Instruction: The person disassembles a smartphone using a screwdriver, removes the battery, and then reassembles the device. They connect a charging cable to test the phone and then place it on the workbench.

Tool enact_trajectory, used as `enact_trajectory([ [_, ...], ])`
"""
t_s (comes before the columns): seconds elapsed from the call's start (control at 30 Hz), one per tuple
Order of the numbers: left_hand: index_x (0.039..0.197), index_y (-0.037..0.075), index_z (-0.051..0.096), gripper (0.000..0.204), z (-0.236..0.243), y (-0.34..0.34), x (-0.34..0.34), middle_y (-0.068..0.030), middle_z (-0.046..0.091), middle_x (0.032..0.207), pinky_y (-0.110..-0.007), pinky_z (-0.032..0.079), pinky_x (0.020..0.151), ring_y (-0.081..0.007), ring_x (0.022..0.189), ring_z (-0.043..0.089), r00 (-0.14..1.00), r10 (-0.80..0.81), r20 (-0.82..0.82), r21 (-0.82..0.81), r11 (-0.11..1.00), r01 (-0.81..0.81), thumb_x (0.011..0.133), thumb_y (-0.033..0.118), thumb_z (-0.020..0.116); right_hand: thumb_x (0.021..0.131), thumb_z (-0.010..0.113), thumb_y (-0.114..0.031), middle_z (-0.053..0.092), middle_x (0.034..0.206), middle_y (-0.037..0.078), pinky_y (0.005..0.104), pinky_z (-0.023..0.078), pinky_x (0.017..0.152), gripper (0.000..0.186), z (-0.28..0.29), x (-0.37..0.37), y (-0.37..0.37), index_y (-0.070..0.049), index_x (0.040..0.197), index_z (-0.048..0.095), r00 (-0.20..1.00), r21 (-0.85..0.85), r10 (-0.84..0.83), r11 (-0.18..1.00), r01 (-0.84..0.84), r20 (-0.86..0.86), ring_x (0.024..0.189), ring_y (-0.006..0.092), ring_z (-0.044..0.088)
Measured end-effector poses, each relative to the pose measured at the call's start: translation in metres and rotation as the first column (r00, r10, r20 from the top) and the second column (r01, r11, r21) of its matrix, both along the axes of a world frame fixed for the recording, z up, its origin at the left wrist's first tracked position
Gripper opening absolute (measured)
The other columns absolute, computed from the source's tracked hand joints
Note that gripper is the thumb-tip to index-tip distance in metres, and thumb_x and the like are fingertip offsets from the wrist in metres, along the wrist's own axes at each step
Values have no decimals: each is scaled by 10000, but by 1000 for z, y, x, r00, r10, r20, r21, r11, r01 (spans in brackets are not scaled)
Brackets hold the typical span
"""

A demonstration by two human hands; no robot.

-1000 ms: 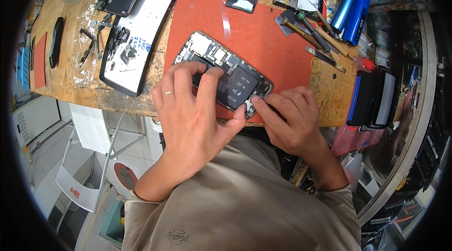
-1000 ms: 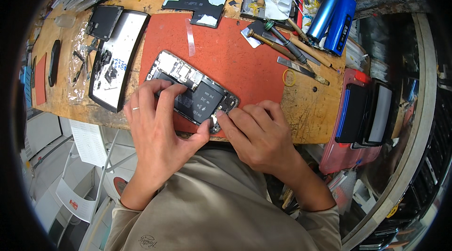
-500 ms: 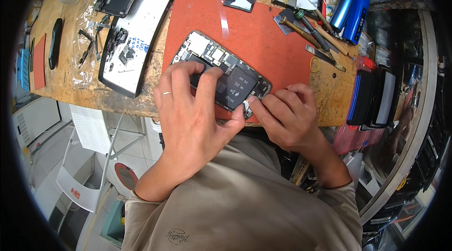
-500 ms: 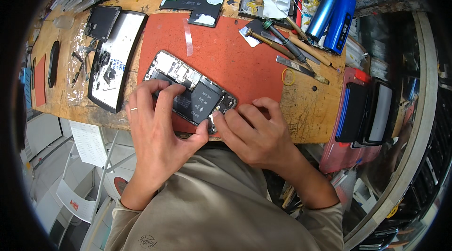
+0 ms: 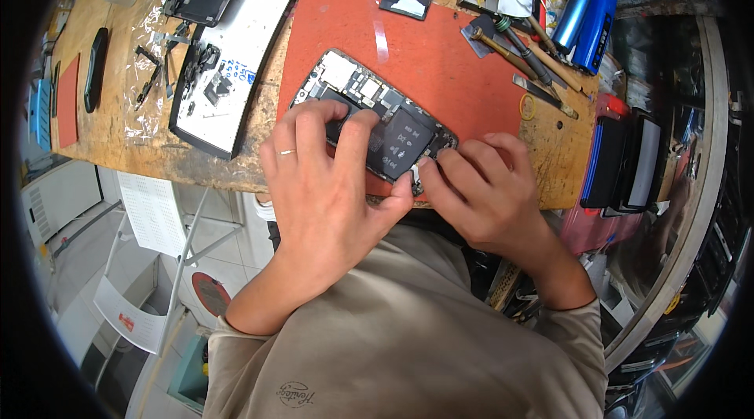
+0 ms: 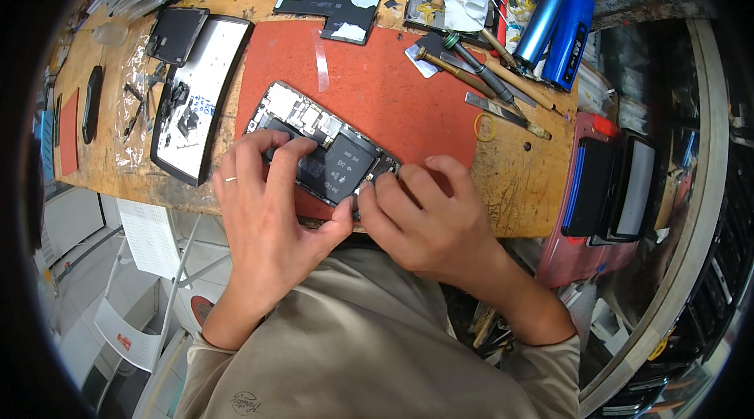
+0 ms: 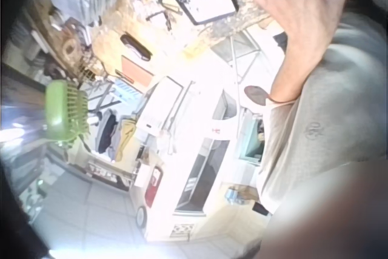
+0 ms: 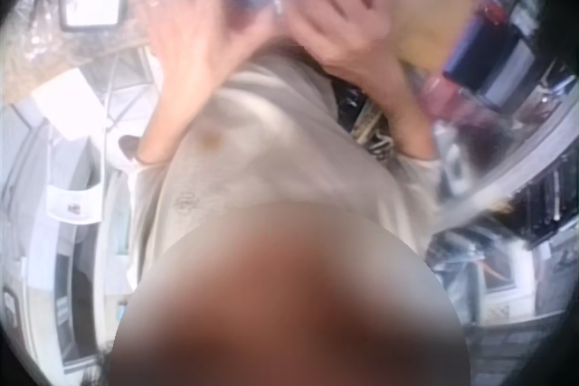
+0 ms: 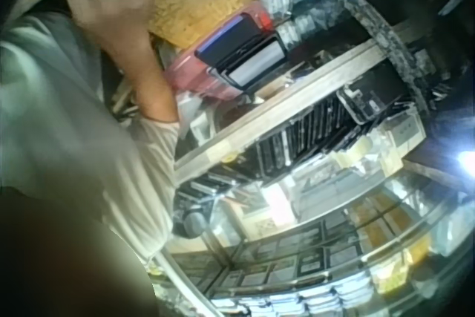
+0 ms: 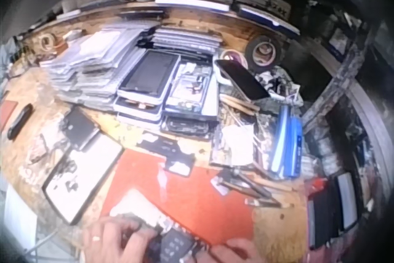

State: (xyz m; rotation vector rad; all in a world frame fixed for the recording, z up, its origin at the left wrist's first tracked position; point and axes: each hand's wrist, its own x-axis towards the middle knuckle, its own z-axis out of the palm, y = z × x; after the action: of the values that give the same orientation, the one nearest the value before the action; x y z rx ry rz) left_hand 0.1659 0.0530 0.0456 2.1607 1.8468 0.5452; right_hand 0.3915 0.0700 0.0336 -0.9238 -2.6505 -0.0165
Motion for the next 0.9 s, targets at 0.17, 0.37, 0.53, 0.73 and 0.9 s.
enact_trajectory([
  [0.17,1297,120,681,692,0,0,2,-125,581,1288,-516,407,1041,-350,1243,559,1000,13,-3,7,1000,-13,672,275,934,903,697,-218,678,1067,82,485,528,970,221,8,-14,-10,-82,1069,749,988,89,-20,996,6,152,1052,261,665],
  [0.37,1305,119,679,687,-1,-2,0,-122,580,1295,-513,403,1065,-344,1256,560,1000,24,6,15,1000,-24,687,283,932,860,754,-104,700,1045,109,466,545,906,196,6,-3,1,-39,1046,746,966,-217,-173,967,130,-194,978,292,680],
  [0.53,1291,98,674,640,-7,-3,1,-141,573,1291,-522,411,1029,-364,1248,541,1000,10,18,49,999,-11,729,294,907,888,797,-41,686,931,110,398,541,709,130,6,-9,-1,-18,1007,749,788,-600,-509,766,232,-345,802,262,682],
  [0.73,1282,91,675,629,-8,-3,1,-150,564,1293,-534,415,1029,-379,1251,536,999,16,40,60,998,-19,732,289,906,907,807,-78,664,841,85,378,519,629,74,17,-17,9,-33,927,752,797,-783,-579,572,245,-174,689,217,669],
  [0.9,1281,96,675,622,-13,-5,2,-152,558,1304,-537,416,1032,-384,1261,529,996,31,83,63,997,-36,737,286,909,891,820,-97,664,829,85,379,500,613,102,20,-21,18,-27,920,752,814,-805,-577,513,296,-69,650,228,650],
])
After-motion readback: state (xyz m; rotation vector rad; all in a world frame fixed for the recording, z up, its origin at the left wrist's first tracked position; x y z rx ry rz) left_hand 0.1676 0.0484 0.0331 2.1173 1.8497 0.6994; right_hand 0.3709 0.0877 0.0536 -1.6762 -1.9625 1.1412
